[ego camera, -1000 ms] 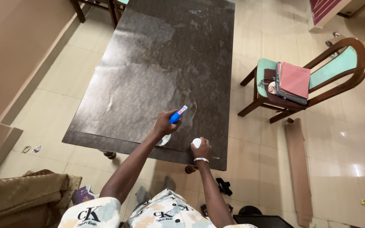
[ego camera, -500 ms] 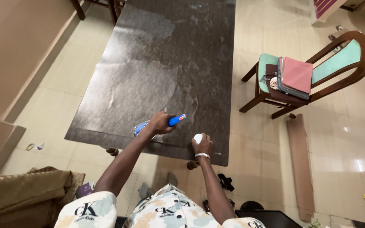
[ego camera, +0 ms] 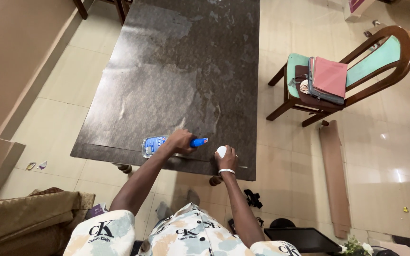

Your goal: The person sprays a cleaning solution onto a dark tabletop and wipes the surface with a white cloth. They move around the table to clean different sections, repeatedly spraying and wiping the surface.

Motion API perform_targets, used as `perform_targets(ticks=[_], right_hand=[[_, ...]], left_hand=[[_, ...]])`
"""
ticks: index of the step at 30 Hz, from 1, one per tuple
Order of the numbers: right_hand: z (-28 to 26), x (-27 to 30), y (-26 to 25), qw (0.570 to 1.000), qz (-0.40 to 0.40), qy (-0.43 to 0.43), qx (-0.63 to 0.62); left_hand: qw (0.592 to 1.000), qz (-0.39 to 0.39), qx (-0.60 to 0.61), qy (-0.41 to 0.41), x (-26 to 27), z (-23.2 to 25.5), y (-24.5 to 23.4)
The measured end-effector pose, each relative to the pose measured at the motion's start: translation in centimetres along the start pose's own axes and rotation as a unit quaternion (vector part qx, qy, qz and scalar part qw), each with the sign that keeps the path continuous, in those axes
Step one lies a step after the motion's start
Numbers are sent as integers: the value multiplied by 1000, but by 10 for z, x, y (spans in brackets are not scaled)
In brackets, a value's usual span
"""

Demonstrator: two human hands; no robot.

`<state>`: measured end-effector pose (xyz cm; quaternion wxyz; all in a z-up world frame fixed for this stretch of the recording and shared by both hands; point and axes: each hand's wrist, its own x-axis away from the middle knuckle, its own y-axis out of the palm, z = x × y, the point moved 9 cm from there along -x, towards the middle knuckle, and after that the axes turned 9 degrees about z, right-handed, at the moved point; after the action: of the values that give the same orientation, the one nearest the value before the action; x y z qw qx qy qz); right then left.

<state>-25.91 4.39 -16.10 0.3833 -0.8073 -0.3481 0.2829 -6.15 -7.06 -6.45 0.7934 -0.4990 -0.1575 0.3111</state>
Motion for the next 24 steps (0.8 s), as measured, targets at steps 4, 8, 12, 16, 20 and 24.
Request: perform_targets(ticks=[4,8,12,16,20,24], right_hand=[[0,1,0,1000,-4,9,3],[-3,1,-3,1000,-11,3,13],[-5,2,-4,1000,-8,5,19],[-5,1,-4,1000,-1,9,26],[-7,2,-6,999,-9,16,33],[-10,2,-8,999,-19,24,42]], left_hand=[[1000,0,4,-10,-3,-4,-1],[1000,16,9,-12,-2,-3,-7],[1000,14,-3,-20,-1,-7,-5],[1000,11,7,-19,1,-15,1],[1000,22,6,-18,1,-24,0],[999,12,4,-32,1,-28,0]])
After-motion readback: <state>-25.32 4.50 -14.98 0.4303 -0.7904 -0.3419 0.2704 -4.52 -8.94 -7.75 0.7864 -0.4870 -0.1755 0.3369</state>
